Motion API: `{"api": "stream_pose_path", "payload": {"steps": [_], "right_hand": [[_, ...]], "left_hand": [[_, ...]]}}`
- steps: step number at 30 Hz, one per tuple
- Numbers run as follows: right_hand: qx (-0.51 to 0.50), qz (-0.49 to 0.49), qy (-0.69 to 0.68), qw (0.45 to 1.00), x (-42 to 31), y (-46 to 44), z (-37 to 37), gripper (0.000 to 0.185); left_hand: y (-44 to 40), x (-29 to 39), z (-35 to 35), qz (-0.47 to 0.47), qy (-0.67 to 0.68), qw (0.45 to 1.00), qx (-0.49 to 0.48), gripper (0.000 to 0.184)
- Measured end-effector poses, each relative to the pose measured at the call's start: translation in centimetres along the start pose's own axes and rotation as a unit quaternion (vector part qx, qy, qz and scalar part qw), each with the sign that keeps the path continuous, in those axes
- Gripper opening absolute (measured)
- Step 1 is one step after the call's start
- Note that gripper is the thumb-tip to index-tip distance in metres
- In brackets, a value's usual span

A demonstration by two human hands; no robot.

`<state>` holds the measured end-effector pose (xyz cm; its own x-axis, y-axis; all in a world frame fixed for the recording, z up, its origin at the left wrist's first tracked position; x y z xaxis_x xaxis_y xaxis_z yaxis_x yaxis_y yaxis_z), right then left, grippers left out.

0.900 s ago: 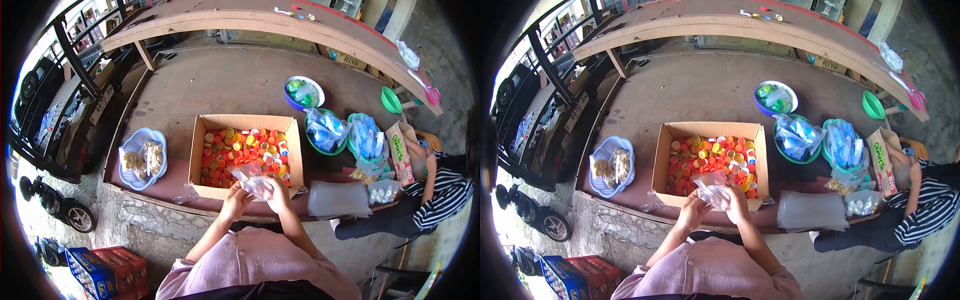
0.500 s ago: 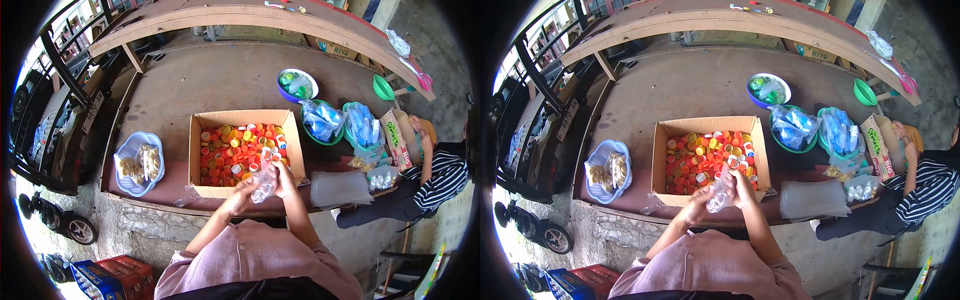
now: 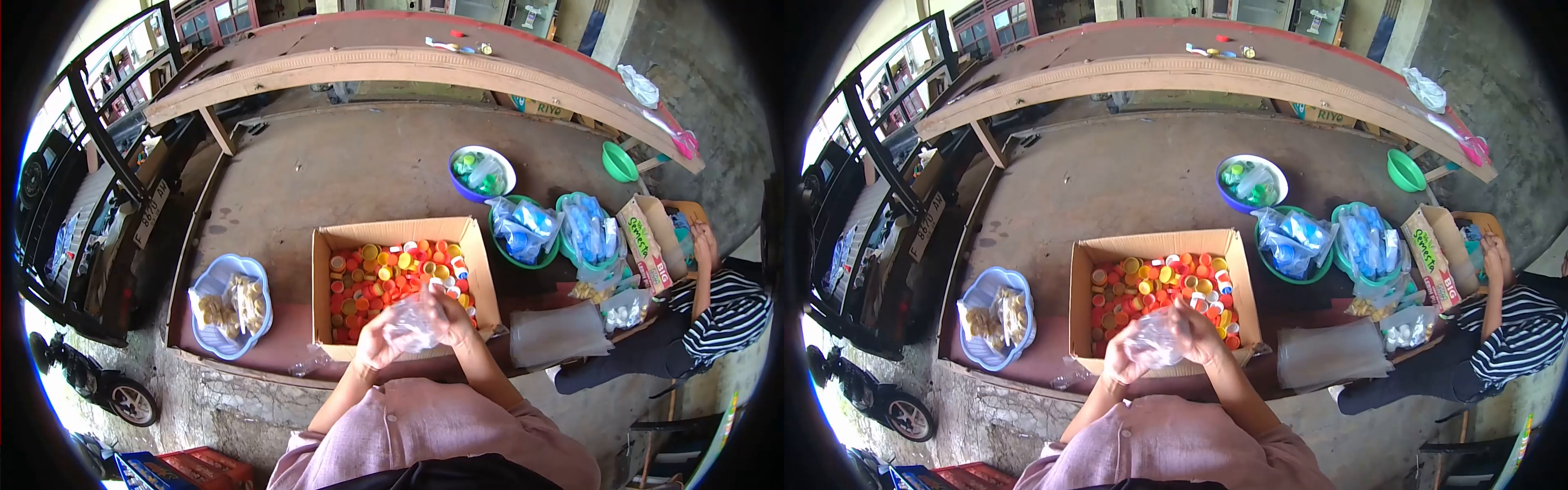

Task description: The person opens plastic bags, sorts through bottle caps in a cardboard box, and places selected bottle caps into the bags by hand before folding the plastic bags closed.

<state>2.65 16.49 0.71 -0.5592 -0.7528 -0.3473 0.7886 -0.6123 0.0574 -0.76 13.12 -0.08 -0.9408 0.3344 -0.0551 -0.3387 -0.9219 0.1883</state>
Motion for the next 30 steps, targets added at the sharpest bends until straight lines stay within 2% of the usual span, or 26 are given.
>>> {"api": "stream_pose_path", "payload": {"steps": [1,2,4,5,8,9,10,12,13,14,16,18,20,22,24,26,28,29,30], "right_hand": [[0.077,0.094,-0.05,0.991,1.5,0.1,-2.2,0.026],[0.061,0.083,-0.063,0.993,1.7,0.5,-1.9,0.025],[0.096,-0.004,0.141,0.985,1.0,0.5,-3.6,0.024],[-0.072,-0.006,0.16,0.984,1.2,0.5,-1.8,0.024],[-0.102,-0.027,0.203,0.974,1.1,0.5,-2.9,0.027],[-0.036,-0.023,0.245,0.969,0.5,0.6,-2.1,0.025],[-0.036,-0.024,0.246,0.968,0.1,0.7,-0.6,0.025],[0.011,-0.053,0.147,0.988,-1.0,0.6,0.2,0.024],[-0.073,-0.086,0.101,0.988,-1.6,0.2,0.7,0.027],[-0.072,-0.087,0.1,0.989,-1.6,0.3,-0.1,0.027],[-0.072,-0.035,0.055,0.995,-1.0,0.3,0.0,0.033],[-0.073,-0.041,0.08,0.993,-0.1,0.1,0.1,0.035],[0.023,-0.007,0.116,0.993,1.7,-0.1,-3.3,0.035],[0.007,-0.03,0.13,0.991,2.2,0.6,-1.8,0.035],[0.074,-0.068,0.149,0.984,1.9,0.6,-2.7,0.036],[0.062,-0.059,0.118,0.989,1.4,0.4,-2.5,0.037],[-0.032,-0.095,0.044,0.994,0.1,0.0,-0.6,0.038],[-0.021,-0.11,0.029,0.993,-0.5,0.2,0.1,0.039],[-0.021,-0.111,0.029,0.993,-0.8,0.1,0.5,0.039]], "left_hand": [[-0.3,0.4,1.5,-0.031,0.068,0.992,-0.1,0.035],[-0.7,1.1,0.8,-0.023,0.099,0.991,-0.092,0.033],[-0.7,0.8,0.8,-0.019,0.141,0.986,-0.086,0.032],[-0.9,1.1,-0.3,0.007,0.141,0.987,-0.075,0.032],[-0.6,1.1,0.2,0.003,0.191,0.976,-0.105,0.033],[-0.9,1.3,-0.3,0.004,0.164,0.982,-0.096,0.044],[-0.8,1.3,-0.1,0.003,0.164,0.982,-0.098,0.044],[-0.5,0.5,-0.4,-0.014,0.058,0.997,-0.054,0.057],[-0.4,0.0,-2.0,-0.058,-0.014,0.995,-0.076,0.064],[-0.3,-1.3,-1.5,-0.127,0.042,0.975,-0.178,0.057],[-0.6,-1.6,-1.3,-0.128,0.049,0.972,-0.192,0.049],[-0.3,-1.3,0.1,-0.126,0.114,0.976,-0.136,0.04],[-0.8,0.7,0.0,-0.021,0.102,0.991,-0.085,0.034],[-0.7,1.8,-0.8,0.015,0.089,0.99,-0.106,0.032],[-0.8,1.6,-1.7,-0.014,0.084,0.993,-0.079,0.031],[-0.9,1.7,-2.8,-0.042,0.078,0.995,-0.052,0.03],[-0.5,-0.1,-1.4,-0.147,0.061,0.984,-0.079,0.029],[-0.4,1.2,-2.9,-0.046,-0.098,0.992,0.071,0.027],[-0.8,1.1,-3.4,-0.046,-0.098,0.992,0.07,0.027]]}}
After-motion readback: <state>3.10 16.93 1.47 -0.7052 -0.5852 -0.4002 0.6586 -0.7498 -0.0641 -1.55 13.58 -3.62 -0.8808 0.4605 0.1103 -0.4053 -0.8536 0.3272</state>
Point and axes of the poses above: each hand's wrist, its own y-axis away from the middle knuckle, its own z-axis out of the palm, x = y × z, the point moved 10 cm from there along -y, towards the middle knuckle, and after that the axes turned 15 degrees about y, right-handed, at the moved point
